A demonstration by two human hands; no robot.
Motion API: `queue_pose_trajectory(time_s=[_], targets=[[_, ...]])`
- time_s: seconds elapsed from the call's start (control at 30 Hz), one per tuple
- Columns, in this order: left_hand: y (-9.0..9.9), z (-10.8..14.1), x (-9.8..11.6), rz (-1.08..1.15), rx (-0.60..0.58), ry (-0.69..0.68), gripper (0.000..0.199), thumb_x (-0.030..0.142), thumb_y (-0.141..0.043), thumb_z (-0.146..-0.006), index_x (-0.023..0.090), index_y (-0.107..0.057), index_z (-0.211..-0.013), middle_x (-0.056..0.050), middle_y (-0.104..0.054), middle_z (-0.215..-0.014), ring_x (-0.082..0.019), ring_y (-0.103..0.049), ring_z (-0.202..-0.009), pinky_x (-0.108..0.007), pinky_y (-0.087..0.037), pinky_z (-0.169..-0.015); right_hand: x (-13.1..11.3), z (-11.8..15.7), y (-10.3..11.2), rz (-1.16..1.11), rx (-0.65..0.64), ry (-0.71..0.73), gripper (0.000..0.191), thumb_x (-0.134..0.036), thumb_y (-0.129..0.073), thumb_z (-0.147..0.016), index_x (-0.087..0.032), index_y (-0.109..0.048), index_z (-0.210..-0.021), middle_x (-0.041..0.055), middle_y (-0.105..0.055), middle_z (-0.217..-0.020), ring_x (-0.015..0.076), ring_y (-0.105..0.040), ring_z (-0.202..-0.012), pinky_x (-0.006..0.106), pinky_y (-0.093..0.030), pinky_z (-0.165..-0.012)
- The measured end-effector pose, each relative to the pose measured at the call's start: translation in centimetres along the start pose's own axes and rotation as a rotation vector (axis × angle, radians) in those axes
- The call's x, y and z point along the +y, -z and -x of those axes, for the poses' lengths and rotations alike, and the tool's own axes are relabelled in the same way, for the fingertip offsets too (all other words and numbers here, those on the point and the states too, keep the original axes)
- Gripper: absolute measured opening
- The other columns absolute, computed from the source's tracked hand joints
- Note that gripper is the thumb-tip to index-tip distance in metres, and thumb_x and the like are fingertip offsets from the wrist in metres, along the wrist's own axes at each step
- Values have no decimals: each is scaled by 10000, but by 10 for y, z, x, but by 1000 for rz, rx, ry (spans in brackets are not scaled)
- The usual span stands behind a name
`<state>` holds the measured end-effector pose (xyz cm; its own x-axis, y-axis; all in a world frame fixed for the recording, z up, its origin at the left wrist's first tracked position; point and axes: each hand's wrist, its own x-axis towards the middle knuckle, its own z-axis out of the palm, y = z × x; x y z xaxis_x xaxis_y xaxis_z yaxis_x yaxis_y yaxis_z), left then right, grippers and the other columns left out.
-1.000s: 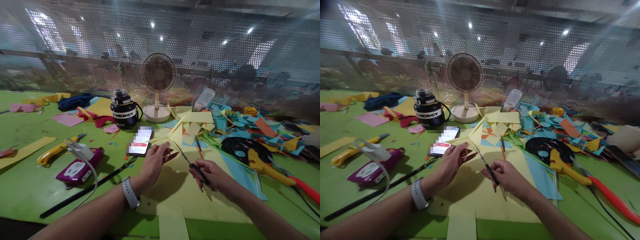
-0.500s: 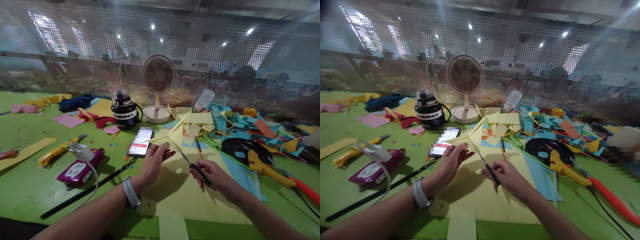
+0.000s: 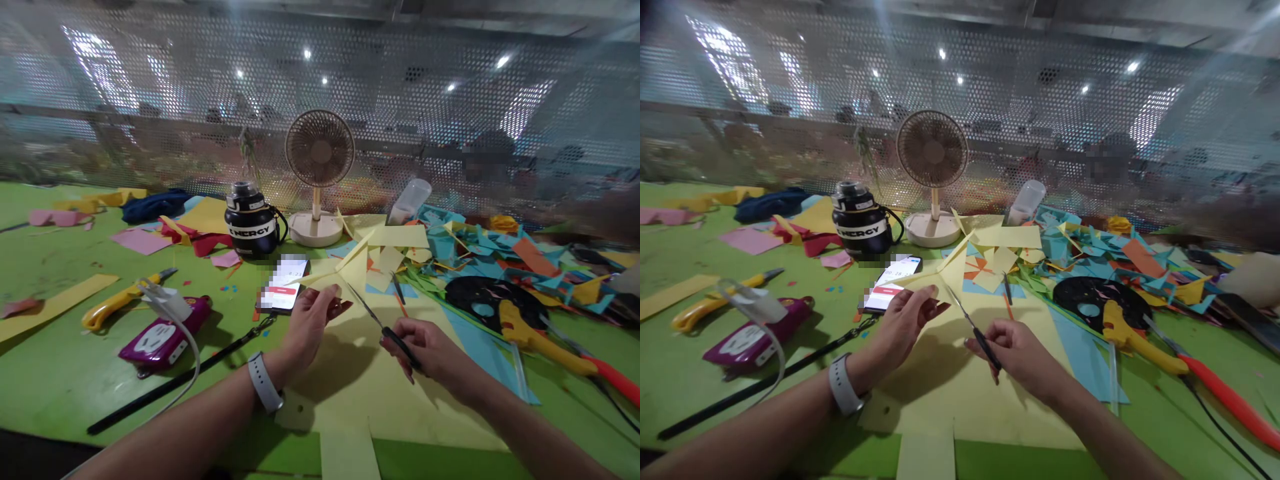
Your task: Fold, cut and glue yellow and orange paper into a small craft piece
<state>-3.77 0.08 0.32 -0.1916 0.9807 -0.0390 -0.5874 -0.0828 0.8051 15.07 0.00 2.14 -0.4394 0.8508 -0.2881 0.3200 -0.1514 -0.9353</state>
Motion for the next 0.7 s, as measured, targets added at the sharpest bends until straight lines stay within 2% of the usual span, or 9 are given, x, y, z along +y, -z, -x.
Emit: queue_pose_trajectory(time_s=[0.27, 0.5, 0.7], targets=[[0, -1, -1, 4, 20, 21, 298, 322, -757, -651, 148, -551, -526, 54, -525, -510, -68, -496, -526, -336, -563, -808, 5, -2, 1, -23, 10, -3, 492, -607, -733, -632, -183, -482, -650, -69, -494, -459, 54, -391, -403, 191, -303, -398], [-1, 2, -1, -7, -13, 55, 305, 327, -773, -636, 152, -549, -527, 55, -516, -517, -73, -485, -537, -323, -559, -791, -4, 2, -2, -26, 8, -37, 493, -583, -761, -598, -181, -479, -641, -53, -538, -446, 40, -367, -377, 189, -236, -391], [-1, 4, -3, 1, -49, 68, 273, 304, -764, -657, 152, -567, -546, 56, -514, -521, -73, -479, -540, -317, -552, -793, -1, 1, 0, -39, 3, -10, 481, -574, -751, -627, -181, -475, -653, -57, -538, -465, 38, -361, -390, 188, -232, -397]])
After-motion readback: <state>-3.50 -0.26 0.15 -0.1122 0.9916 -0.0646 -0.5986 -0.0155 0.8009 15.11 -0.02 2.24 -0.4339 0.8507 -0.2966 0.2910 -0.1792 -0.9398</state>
